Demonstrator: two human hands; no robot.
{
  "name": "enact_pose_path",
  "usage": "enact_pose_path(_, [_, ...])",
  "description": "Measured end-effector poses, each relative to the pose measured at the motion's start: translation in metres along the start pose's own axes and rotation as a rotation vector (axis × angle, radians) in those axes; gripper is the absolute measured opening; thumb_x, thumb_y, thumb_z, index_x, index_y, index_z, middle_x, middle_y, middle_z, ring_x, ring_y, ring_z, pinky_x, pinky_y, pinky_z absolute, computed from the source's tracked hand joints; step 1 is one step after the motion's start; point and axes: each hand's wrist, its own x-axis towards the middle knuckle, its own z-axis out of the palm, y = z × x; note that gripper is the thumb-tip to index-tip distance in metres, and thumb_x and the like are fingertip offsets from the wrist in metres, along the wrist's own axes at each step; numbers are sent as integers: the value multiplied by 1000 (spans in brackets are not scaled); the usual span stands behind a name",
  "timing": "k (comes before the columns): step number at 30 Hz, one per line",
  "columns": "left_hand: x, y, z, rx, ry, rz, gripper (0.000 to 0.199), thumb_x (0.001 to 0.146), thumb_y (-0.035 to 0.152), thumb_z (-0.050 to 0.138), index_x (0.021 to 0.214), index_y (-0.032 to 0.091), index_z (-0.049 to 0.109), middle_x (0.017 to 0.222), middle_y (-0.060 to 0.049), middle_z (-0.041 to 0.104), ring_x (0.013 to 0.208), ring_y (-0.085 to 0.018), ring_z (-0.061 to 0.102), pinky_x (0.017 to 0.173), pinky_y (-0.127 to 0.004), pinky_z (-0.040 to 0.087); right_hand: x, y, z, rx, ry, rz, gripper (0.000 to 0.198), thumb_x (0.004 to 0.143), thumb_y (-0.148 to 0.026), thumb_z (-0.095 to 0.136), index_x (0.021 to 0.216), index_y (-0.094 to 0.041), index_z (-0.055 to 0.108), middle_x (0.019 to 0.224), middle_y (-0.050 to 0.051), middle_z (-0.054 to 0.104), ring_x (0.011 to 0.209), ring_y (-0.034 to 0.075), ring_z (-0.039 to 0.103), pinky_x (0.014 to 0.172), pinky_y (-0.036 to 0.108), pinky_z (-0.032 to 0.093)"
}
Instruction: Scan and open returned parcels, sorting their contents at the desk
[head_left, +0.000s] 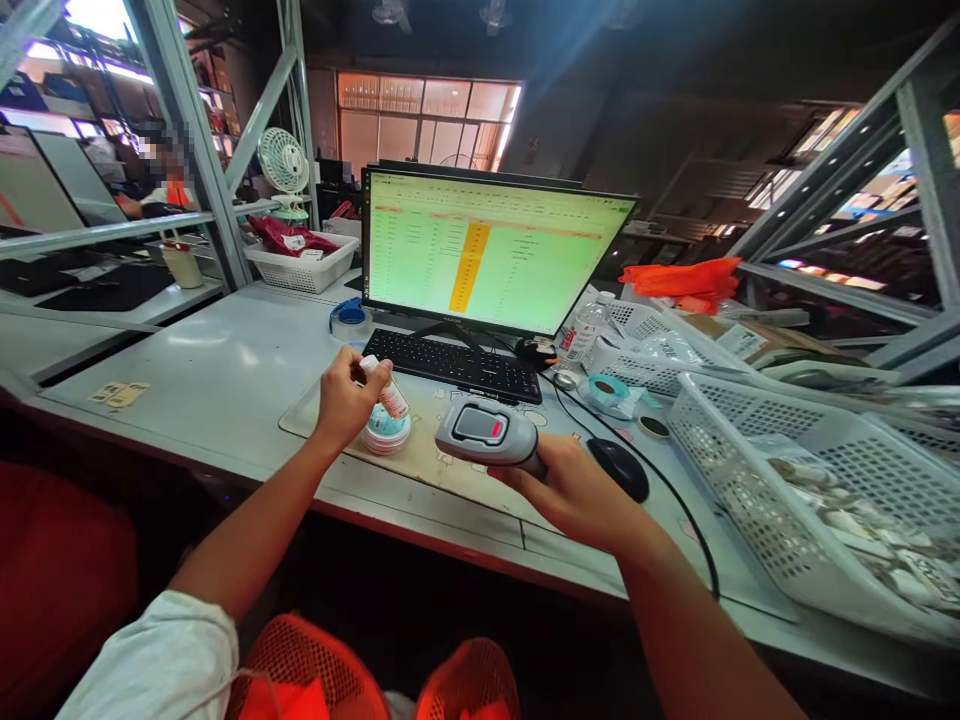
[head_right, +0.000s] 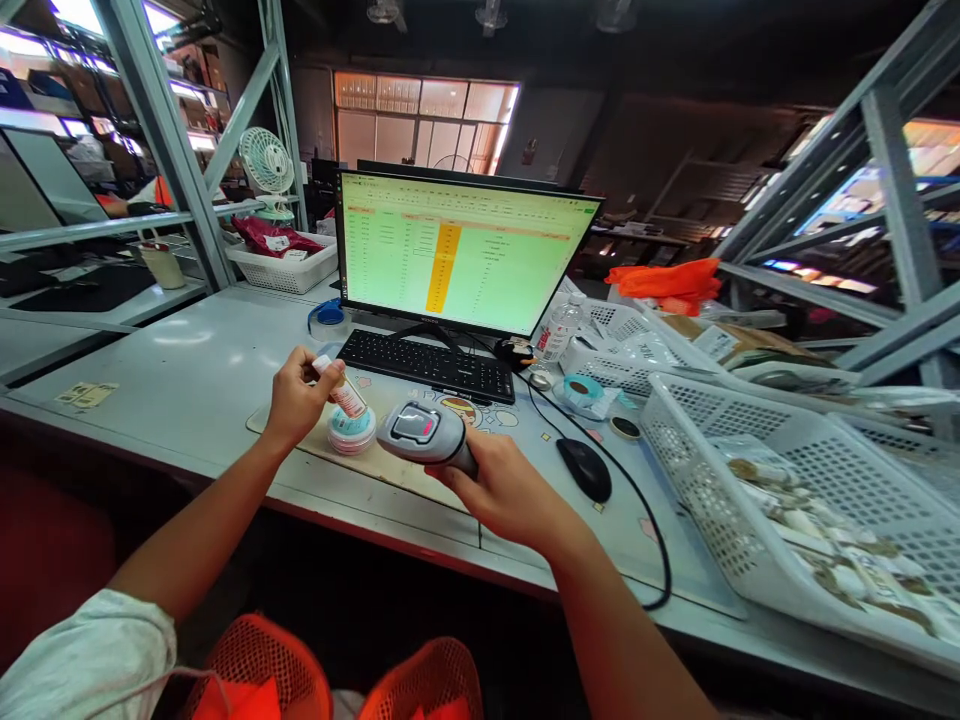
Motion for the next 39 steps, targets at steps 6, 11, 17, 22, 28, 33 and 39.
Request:
enact_pose_path(6, [0,0,1,14,18,6,39,85,53,69,76,23,45,66,2,54,60,-15,56,56,-26,42,-1,-3,0,-26,4,-11,20,96,-39,64,98,-20,72,93,7,78,78,22,68,69,33,53])
enact_pose_path(11, [-3,2,2,37,22,25,40,85,53,69,76,24,44,66,3,52,60,-15,55,57,-26,40,-1,-4,1,-31,18,-11,20,97,-38,63,100,-20,71,93,7,77,80,23,69,71,34,53])
enact_pose_path(17, [-1,-2,4,145,80,113,37,85,47,71,76,23,44,63,4,52,58,-14,51,61,-28,37,-2,-9,3,-54,16,-14,19,97,-40,64,98,-22,70,90,7,77,74,23,67,66,34,52])
enact_pose_path(22, [18,-22,-6,199,158,104,36,85,44,72,76,24,44,63,4,53,59,-15,51,63,-29,35,-15,-13,-8,-64,61,-34,20,98,-37,61,101,-21,73,91,7,77,76,23,69,68,33,54])
enact_pose_path(28, [23,-32,-14,182,186,36,37,85,44,72,75,24,42,62,4,52,58,-15,51,60,-28,37,-25,-12,-17,-86,75,13,21,98,-40,62,97,-22,74,85,8,76,71,23,68,63,32,54])
enact_pose_path(33, [-3,2,2,68,74,49,39,86,51,69,76,24,42,63,4,51,58,-15,53,57,-27,38,-9,-11,0,-62,49,-18,19,96,-38,63,101,-22,73,90,8,77,76,23,69,69,34,55])
enact_pose_path(39, [-18,28,16,-2,22,62,38,89,48,69,76,24,42,62,3,54,56,-14,52,56,-27,38,1,-10,9,-61,19,-18,18,97,-36,63,101,-22,71,92,7,77,76,23,68,69,34,52])
